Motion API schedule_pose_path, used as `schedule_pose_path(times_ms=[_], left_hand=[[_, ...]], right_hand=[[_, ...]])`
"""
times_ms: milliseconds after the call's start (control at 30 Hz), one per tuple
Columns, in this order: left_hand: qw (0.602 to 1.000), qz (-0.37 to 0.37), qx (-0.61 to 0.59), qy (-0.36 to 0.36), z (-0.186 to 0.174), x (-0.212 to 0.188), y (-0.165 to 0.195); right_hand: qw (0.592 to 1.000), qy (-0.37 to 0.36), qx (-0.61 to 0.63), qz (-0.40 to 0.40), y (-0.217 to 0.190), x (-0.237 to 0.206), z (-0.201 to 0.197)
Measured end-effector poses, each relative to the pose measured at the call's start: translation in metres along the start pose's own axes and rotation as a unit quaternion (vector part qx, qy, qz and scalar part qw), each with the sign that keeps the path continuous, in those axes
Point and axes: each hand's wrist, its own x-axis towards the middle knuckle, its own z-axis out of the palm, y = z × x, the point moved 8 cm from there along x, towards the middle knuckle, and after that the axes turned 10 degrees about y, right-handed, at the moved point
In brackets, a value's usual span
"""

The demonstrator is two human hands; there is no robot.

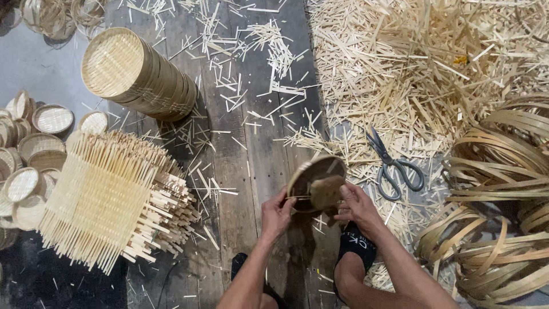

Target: The person sits on the floor of a bamboo workshop and assembles steamer baskets. They trim protruding bamboo strips from a woven mat with scissors, press the woven mat into a bamboo rim, fit the rimmed mat over a round wooden form, and place finished baskets onto a stack.

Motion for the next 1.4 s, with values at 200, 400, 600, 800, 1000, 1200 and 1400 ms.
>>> schedule_pose_path(times_ms=[200, 400, 600, 800, 1000, 1200, 1400], left_hand=[[0.986, 0.132, 0.066, -0.081, 0.01, 0.002, 0.099], [0.992, 0.08, 0.086, -0.054, 0.029, 0.006, 0.132], [0.985, 0.144, 0.068, -0.071, 0.027, 0.016, 0.142], [0.983, 0.102, 0.12, -0.099, 0.04, 0.023, 0.107], [0.972, 0.208, 0.078, 0.079, -0.027, 0.079, 0.062], [0.932, -0.212, -0.232, 0.182, -0.115, 0.103, -0.032], [0.872, -0.308, -0.348, 0.15, -0.1, 0.067, -0.023]], right_hand=[[0.995, 0.015, -0.077, 0.057, -0.01, -0.015, 0.02], [0.983, 0.076, -0.132, -0.108, -0.01, -0.011, 0.03], [0.992, 0.047, -0.081, -0.081, -0.007, -0.01, 0.033], [0.993, 0.019, -0.029, -0.109, -0.027, -0.018, 0.034], [0.941, -0.247, 0.21, -0.101, -0.057, -0.053, 0.027], [0.971, -0.115, 0.206, 0.028, -0.017, -0.011, 0.007], [0.986, -0.065, 0.145, 0.05, 0.011, 0.022, 0.048]])
